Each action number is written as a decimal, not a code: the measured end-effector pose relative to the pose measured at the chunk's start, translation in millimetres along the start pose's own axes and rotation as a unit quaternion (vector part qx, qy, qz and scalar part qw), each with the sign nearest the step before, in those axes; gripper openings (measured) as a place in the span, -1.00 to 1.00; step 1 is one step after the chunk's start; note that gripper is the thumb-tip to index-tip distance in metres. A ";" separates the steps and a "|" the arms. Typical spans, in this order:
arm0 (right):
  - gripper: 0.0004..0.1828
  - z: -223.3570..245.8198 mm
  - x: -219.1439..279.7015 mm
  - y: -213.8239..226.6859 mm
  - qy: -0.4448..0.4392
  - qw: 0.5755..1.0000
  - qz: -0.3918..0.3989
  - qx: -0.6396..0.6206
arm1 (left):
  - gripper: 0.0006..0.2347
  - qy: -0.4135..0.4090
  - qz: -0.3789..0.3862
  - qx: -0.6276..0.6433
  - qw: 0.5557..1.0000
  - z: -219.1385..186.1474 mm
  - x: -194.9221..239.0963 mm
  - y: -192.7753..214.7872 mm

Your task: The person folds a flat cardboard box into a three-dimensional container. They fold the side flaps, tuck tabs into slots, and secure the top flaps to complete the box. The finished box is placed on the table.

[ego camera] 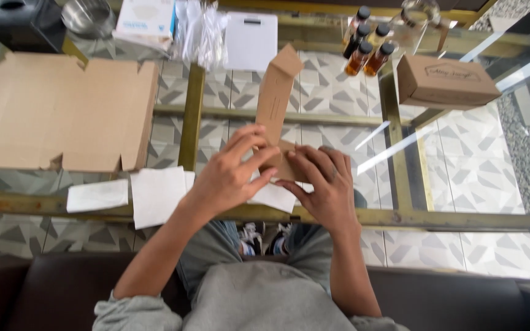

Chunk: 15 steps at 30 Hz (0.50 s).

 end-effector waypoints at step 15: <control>-0.40 -5.2 -3.0 1.8 -0.020 0.999 0.021 -0.017 | -0.84 -0.156 0.034 -0.149 0.976 -16.3 -6.0 4.8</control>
Point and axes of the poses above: each hand's wrist, its own x-axis away from the middle knuckle, its own y-axis out of the back of the hand, z = x × y, the point moved 6 cm from there along -x, towards the middle knuckle, and after that the axes turned 3 degrees about -y, right-handed, at the moved point
